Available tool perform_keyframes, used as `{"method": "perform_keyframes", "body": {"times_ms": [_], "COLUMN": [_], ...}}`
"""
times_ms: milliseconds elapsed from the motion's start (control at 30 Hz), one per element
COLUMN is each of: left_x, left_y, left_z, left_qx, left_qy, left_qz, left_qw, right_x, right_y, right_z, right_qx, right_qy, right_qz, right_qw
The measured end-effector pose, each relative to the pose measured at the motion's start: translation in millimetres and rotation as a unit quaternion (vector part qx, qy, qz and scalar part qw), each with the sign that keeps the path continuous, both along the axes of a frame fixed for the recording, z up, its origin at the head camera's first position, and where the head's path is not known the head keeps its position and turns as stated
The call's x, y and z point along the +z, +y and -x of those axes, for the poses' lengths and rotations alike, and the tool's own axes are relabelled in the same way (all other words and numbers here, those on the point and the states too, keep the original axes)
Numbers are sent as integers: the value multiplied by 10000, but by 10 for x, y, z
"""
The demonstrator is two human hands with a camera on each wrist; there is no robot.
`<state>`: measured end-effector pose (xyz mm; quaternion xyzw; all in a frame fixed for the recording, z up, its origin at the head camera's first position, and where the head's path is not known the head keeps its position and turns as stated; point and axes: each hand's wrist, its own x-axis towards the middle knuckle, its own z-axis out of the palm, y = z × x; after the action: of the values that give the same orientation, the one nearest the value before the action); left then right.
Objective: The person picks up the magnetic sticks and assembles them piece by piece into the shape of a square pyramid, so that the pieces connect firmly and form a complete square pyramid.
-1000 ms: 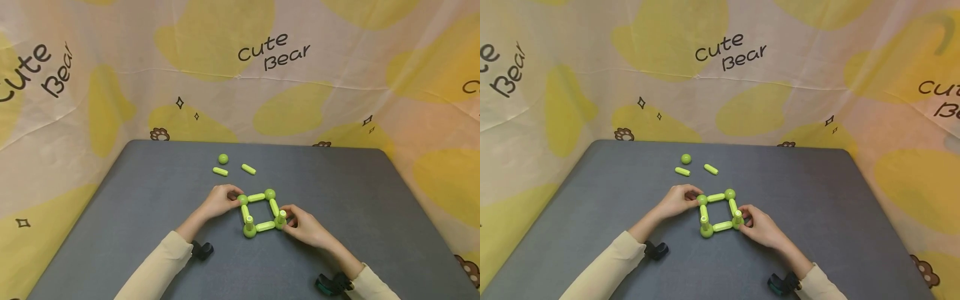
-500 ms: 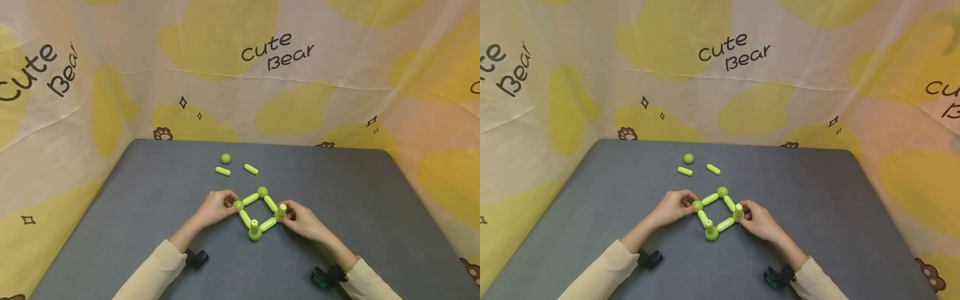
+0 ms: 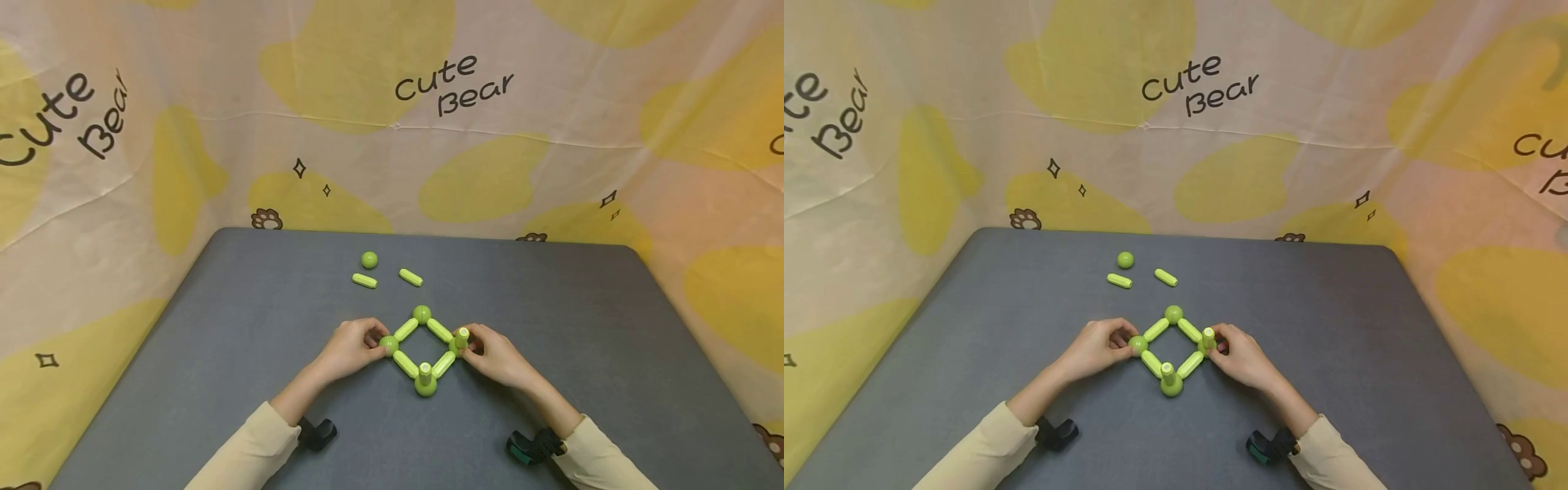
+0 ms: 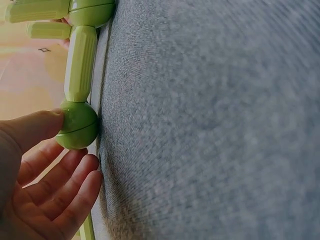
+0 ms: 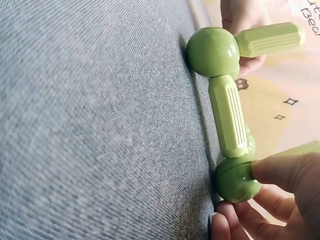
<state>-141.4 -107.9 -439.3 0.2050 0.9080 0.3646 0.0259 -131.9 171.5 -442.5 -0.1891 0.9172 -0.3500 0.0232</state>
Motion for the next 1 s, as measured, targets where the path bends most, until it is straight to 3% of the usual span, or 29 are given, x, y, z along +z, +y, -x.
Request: {"method": "perform_keyframes", "body": {"times_ms": [200,367,500,733,1000], "left_x": [12,82,141,152,115], "left_y": [-28,-114,-214,-402,-457], "left_z": [13,114,275,600,821], "left_qx": [-156,-171,193,1006,1312], "left_qy": [-108,-168,-47,552,647], "left_qz": [61,7,-187,-313,-144], "left_qw": [9998,9997,9996,9929,9891], "right_x": [-2,2,3,4,-20], "right_y": [3,5,8,4,14], "right_z": [6,8,6,4,16], "right_qx": [-18,1,-8,-28,-32], "right_qy": [30,29,2,16,53], "right_qz": [-14,18,40,18,27], "right_qw": [10000,10000,10000,10000,10000]}}
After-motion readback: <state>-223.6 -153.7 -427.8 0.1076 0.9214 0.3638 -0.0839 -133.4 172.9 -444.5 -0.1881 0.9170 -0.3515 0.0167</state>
